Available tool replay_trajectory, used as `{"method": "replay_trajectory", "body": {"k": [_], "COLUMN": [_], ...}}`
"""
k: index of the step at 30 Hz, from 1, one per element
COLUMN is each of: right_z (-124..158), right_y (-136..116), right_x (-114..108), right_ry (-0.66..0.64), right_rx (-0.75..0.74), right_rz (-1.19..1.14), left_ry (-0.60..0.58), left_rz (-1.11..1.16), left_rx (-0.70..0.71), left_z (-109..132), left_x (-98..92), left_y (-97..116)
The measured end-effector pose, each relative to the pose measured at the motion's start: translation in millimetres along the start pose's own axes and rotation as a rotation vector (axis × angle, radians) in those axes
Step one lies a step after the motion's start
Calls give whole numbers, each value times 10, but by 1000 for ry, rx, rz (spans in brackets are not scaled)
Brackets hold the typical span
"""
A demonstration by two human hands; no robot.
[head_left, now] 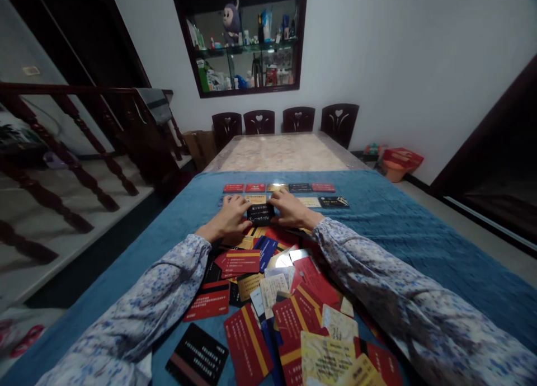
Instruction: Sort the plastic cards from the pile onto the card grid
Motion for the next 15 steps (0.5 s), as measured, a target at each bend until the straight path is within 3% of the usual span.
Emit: {"method": "replay_trajectory", "body": {"k": [15], "right_z": [180], "right_y": [576], "right_x": [-202], "right_ry": [-43], "right_rx": [37], "right_rz": [8], "left_ry": [-66], "left_rz": [39], "left_rx": [29], "left_z": [-692], "left_x": [155], "left_y": [155]}}
Point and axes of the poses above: each hand's wrist, its own z-axis away from the middle knuckle, its own x-axis out of the palm, y = z × x, the point moved 1 cm from there along -z, towards the middle knuckle, and after that the axes turned 2 degrees about x, right-handed, at the moved point
